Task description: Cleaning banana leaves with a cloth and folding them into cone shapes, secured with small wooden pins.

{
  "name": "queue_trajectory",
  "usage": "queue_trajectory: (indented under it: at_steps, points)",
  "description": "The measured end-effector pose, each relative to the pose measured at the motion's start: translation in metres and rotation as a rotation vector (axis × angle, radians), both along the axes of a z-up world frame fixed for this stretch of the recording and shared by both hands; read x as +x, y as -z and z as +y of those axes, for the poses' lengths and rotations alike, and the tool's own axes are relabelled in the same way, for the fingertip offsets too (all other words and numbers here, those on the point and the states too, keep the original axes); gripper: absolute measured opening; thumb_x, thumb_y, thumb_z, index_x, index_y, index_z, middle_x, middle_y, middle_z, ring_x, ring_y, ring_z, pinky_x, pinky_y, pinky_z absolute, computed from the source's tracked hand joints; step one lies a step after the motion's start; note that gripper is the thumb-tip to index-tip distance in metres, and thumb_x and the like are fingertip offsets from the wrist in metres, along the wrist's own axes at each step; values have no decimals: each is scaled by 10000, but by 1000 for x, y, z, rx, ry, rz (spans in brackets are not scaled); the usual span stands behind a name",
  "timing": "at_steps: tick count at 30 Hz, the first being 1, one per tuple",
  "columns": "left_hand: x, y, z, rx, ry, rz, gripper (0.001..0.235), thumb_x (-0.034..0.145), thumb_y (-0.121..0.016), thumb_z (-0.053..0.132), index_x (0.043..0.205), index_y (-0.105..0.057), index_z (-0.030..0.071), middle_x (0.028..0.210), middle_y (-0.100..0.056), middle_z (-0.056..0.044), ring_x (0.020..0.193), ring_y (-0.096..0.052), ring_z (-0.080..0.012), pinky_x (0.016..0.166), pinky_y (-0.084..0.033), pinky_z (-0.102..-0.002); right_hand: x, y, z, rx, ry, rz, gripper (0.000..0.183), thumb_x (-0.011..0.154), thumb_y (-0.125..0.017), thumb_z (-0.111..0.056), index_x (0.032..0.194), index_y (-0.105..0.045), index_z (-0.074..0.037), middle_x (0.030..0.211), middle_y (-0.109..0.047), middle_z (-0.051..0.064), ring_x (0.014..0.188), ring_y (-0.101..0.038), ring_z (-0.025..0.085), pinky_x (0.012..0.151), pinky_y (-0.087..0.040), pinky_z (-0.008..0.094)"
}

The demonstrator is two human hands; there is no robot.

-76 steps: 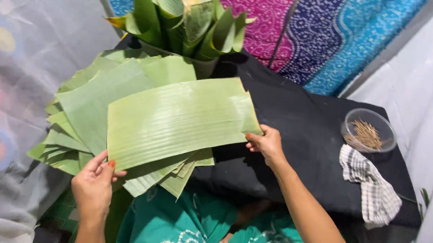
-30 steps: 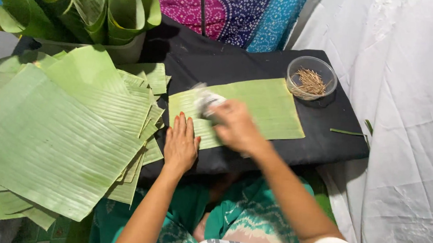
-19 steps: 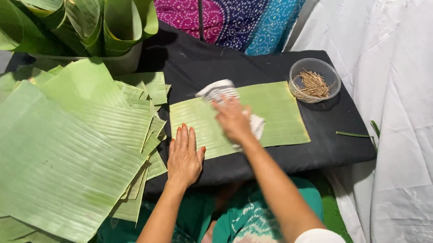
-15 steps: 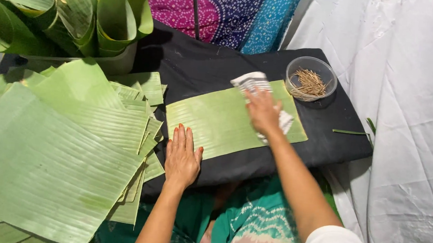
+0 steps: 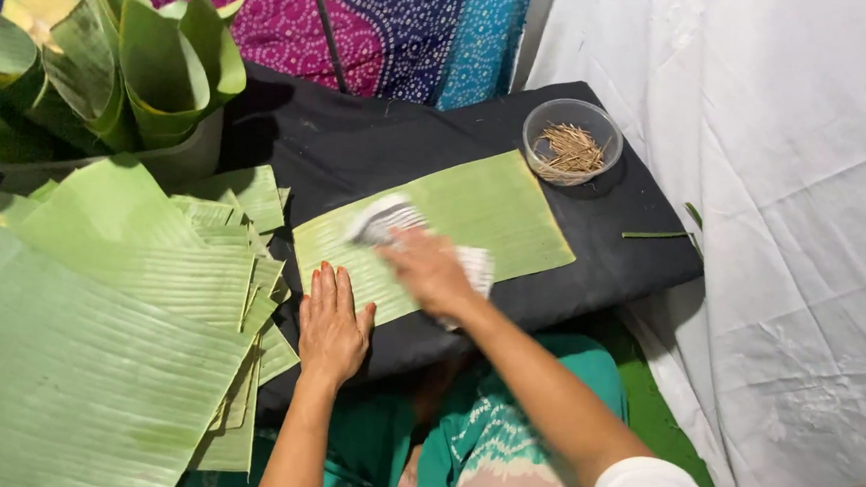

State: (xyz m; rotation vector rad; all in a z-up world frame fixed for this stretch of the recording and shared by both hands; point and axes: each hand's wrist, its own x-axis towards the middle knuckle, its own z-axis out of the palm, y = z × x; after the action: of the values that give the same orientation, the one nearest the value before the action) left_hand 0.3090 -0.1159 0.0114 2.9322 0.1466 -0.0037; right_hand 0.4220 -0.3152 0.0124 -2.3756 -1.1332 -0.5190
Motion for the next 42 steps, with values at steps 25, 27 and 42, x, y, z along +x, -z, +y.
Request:
queue_trajectory:
  at_steps: [25,27,42]
  points:
    - [24,-230,26,-569,234,-491,292,862,-617,-71,1093,-754,44,924,-772,-54,640,-614,-158,611,-500,-291,-75,-269,-127,882,111,17,481,934,-410,222,1289,-634,-13,1362,-616,120,1085,-573,159,974,-471,250]
    - [41,-231,35,-668,-6,-263,305,855,-594,-63,1049,-792,64,799,-728,-14,669,-606,-95,622,-480,-253,-77,-271,-102,834,-57,183,544,813,-393,246,1207,-658,-21,1307,-596,111,1230,-578,212,1137,-479,307]
    - [-5,-28,-18,-77,52,-83,771,1040,-395,512,1580,-244,-16,1666,-170,-283,1550,-150,-422,1209,-202,-517,-12,-19,23,-146,139,188,492,1045,-468,-274,1527,-449,-371,1553,-505,37,1421,-408,364,1062,-263,655]
